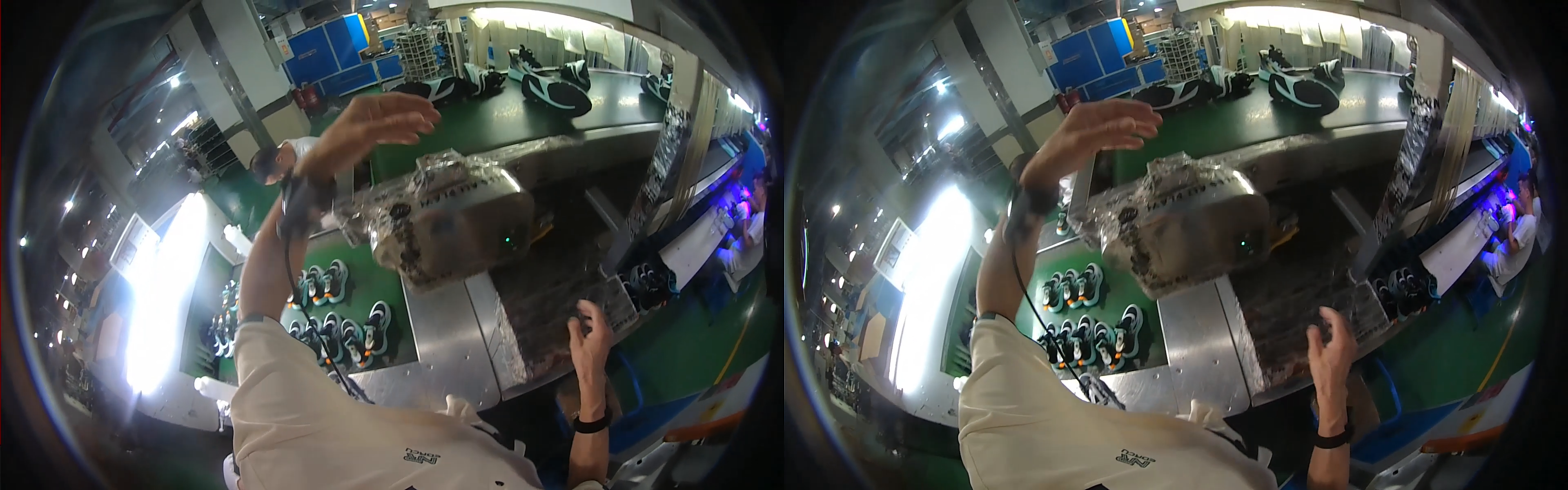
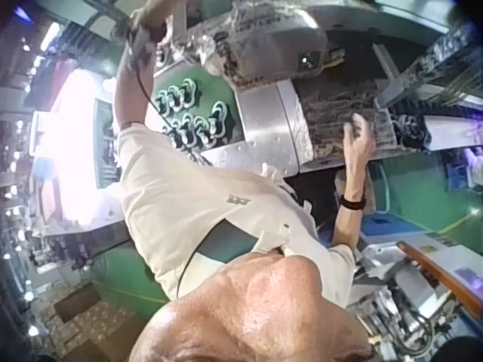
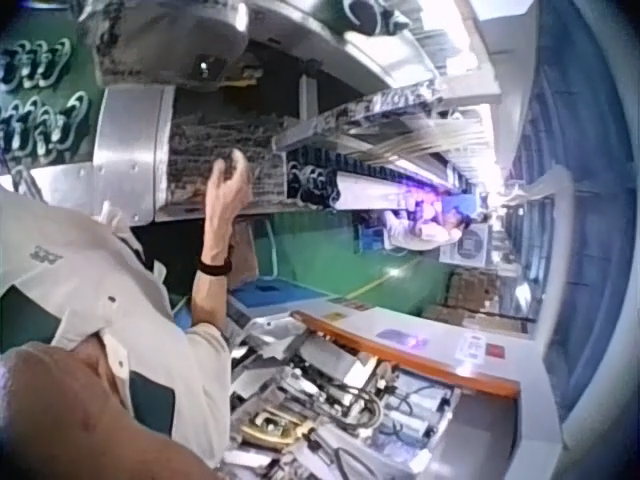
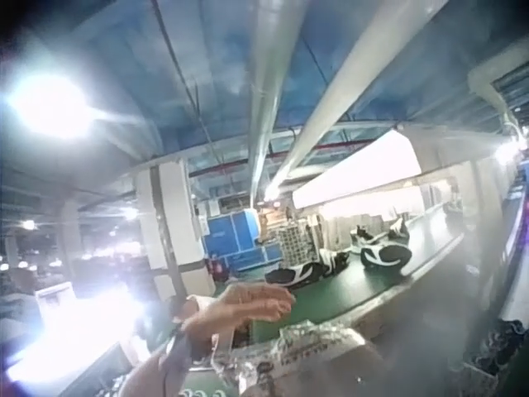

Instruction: Operating an industrial press machine to assemble or last shoe components.

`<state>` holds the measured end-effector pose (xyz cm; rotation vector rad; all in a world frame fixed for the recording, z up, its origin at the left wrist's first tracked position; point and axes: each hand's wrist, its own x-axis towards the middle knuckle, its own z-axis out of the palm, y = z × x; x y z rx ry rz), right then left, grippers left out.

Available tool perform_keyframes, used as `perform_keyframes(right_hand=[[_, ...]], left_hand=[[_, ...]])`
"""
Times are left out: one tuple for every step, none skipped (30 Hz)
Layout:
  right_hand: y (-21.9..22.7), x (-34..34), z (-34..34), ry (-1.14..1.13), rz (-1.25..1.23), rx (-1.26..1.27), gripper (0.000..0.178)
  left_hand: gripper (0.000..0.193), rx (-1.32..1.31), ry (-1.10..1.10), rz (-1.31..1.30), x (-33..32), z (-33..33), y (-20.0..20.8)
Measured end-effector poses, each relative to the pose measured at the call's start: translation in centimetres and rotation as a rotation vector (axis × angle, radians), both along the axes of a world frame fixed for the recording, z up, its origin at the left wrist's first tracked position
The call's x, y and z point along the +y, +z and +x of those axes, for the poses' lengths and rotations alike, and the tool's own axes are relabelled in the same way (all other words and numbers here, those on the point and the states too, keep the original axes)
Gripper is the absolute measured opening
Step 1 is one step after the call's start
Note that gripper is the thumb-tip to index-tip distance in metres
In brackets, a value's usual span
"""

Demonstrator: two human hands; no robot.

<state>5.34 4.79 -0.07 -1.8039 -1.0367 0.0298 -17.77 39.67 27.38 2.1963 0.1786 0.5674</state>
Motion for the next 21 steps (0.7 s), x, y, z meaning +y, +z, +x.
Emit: perform_keyframes(right_hand=[[-2.0,-0.1,1.6,-0.15,-0.025,-0.174,0.028],[-3.9,-0.3,2.5,-0.205,-0.019,-0.117,0.024],[-4.7,-0.6,2.8,-0.224,-0.018,-0.12,0.024],[-5.3,-0.8,3.0,-0.216,-0.007,-0.238,0.024],[-5.4,-0.6,3.4,-0.213,-0.001,-0.353,0.024],[-5.2,0.1,3.5,-0.236,-0.007,-0.345,0.024],[-4.7,0.4,3.2,-0.244,-0.016,-0.3,0.023],[-4.4,0.8,3.0,-0.25,-0.024,-0.254,0.022],[-4.3,1.1,3.1,-0.269,-0.034,-0.244,0.022],[-4.3,1.1,3.2,-0.279,-0.028,-0.236,0.021],[-4.3,1.3,3.3,-0.287,-0.02,-0.228,0.021],[-4.4,1.5,3.3,-0.296,-0.018,-0.238,0.021],[-4.5,1.5,3.5,-0.3,-0.022,-0.235,0.021],[-4.5,1.5,3.5,-0.286,-0.017,-0.236,0.022],[-4.5,1.7,3.6,-0.27,-0.006,-0.239,0.024],[-4.5,1.6,3.7,-0.266,0.004,-0.24,0.024],[-4.5,1.6,3.8,-0.263,0.004,-0.258,0.024],[-4.5,1.6,3.6,-0.266,-0.001,-0.277,0.025],[-4.1,1.3,3.3,-0.283,0.004,-0.28,0.025],[-3.5,1.0,3.2,-0.268,-0.016,-0.276,0.025],[-3.0,0.3,3.1,-0.257,-0.027,-0.274,0.026]], left_hand=[[0.055,0.028,0.027,-0.002,4.1,1.2,0.6],[0.065,0.065,0.137,0.019,7.4,2.7,1.0],[0.075,0.104,0.244,0.038,10.7,4.3,1.1],[0.075,0.102,0.23,0.039,14.7,5.6,0.8],[0.078,0.186,0.379,0.164,18.9,7.2,0.3],[0.081,0.274,0.523,0.292,21.9,8.6,-0.1],[0.081,0.282,0.496,0.29,23.6,9.4,-0.5],[0.082,0.296,0.519,0.337,25.0,9.7,-1.0],[0.083,0.309,0.546,0.385,26.2,10.4,-1.5],[0.083,0.316,0.528,0.384,27.0,11.2,-1.9],[0.078,0.467,0.525,0.321,27.7,11.8,-2.1],[0.074,0.616,0.524,0.26,28.2,12.3,-2.2],[0.074,0.619,0.518,0.259,28.0,12.6,-2.7],[0.072,0.552,0.522,0.244,27.4,12.7,-3.0],[0.07,0.481,0.529,0.233,27.1,12.7,-2.8],[0.07,0.478,0.537,0.24,27.7,12.6,-3.1],[0.065,0.431,0.585,0.392,28.9,12.5,-3.4],[0.062,0.381,0.624,0.543,29.3,12.5,-3.2],[0.062,0.371,0.61,0.55,27.3,12.9,-2.5],[0.059,0.346,0.622,0.7,23.5,12.9,-1.4],[0.056,0.309,0.633,0.856,19.3,12.3,0.1]])
